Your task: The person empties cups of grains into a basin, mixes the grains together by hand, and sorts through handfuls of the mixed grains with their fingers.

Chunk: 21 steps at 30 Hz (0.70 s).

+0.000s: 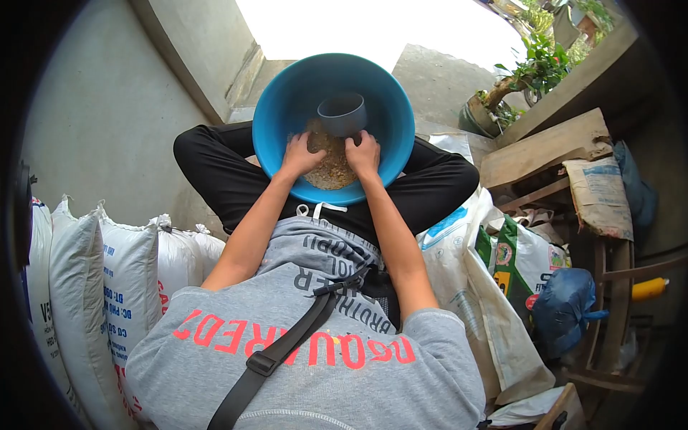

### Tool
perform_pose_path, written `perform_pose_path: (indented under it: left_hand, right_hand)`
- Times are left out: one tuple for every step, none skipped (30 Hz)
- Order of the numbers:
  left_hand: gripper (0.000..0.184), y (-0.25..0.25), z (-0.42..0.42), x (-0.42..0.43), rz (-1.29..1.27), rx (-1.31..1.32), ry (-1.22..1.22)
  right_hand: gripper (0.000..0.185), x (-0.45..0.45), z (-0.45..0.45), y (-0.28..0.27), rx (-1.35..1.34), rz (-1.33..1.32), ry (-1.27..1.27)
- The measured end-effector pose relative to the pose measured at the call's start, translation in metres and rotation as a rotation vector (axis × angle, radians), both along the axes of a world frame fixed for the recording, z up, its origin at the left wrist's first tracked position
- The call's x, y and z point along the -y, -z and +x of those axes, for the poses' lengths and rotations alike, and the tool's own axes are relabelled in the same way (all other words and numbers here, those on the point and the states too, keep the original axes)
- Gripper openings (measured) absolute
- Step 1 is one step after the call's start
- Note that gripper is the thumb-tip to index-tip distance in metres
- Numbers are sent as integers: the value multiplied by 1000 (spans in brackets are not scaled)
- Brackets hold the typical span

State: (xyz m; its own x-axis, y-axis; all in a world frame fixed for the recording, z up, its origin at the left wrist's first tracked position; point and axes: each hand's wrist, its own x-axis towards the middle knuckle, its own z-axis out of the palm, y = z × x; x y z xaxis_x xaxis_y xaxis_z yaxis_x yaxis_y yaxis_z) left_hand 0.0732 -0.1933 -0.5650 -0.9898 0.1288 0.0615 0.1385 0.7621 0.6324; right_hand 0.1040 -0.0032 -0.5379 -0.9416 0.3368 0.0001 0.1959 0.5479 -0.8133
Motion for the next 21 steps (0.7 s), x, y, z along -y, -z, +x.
perform_pose_path:
  left_hand:
    - [93, -11, 10, -3, -65, 29, 24]
    - [99, -23, 17, -5, -131, 57, 49]
    - [104, -28, 19, -7, -177, 104, 99]
    - [109, -34, 22, -9, -224, 152, 150]
    - [115, -39, 24, -10, -269, 198, 199]
    - [115, -32, 24, -10, -246, 177, 219]
    - [116, -22, 23, -12, -222, 155, 239]
    - [117, -12, 22, -12, -198, 133, 260]
    - [114, -12, 22, -14, -185, 157, 278]
    - [111, -13, 23, -16, -172, 181, 296]
    - [108, -13, 23, -19, -158, 205, 315]
    - [102, -8, 21, -21, -153, 204, 298]
    - [96, -3, 19, -23, -147, 203, 281]
    - [90, 3, 17, -25, -141, 204, 264]
    - [81, -2, 19, -24, -139, 185, 264]
    - [71, -9, 23, -22, -137, 166, 265]
    - [61, -16, 26, -22, -137, 147, 265]
    - [53, -13, 24, -21, -124, 131, 216]
    - [45, -10, 22, -21, -112, 114, 167]
    - [38, -7, 19, -20, -100, 98, 117]
    - [37, -11, 18, -19, -73, 74, 76]
  right_hand:
    - [65, -1, 0, 3, 78, 207, 17]
    - [70, -1, 1, 8, 99, 261, -12]
    - [74, 1, 5, 12, 120, 314, -41]
    - [79, 2, 7, 16, 141, 367, -71]
    - [82, 1, 6, 17, 176, 260, -101]
    - [86, 0, 3, 18, 210, 154, -132]
    - [89, -1, 2, 19, 243, 49, -162]
    - [91, -2, 2, 20, 237, 4, -195]
    - [92, -3, 2, 21, 230, -41, -228]
    - [93, -3, 1, 22, 222, -85, -261]
    - [93, -3, 1, 24, 238, -102, -256]
    - [93, -2, 0, 25, 255, -117, -251]
    - [93, -2, -1, 26, 272, -132, -246]
    - [91, -3, -2, 27, 299, -156, -251]
    - [89, -3, -1, 24, 327, -179, -257]
    - [87, -3, -2, 25, 354, -203, -263]
    - [90, -3, -2, 27, 322, -248, -259]
    - [92, -2, -3, 31, 289, -294, -254]
    - [95, -3, -5, 34, 255, -339, -248]
    - [94, -4, -8, 36, 274, -454, -225]
    - [93, -2, -9, 32, 294, -567, -204]
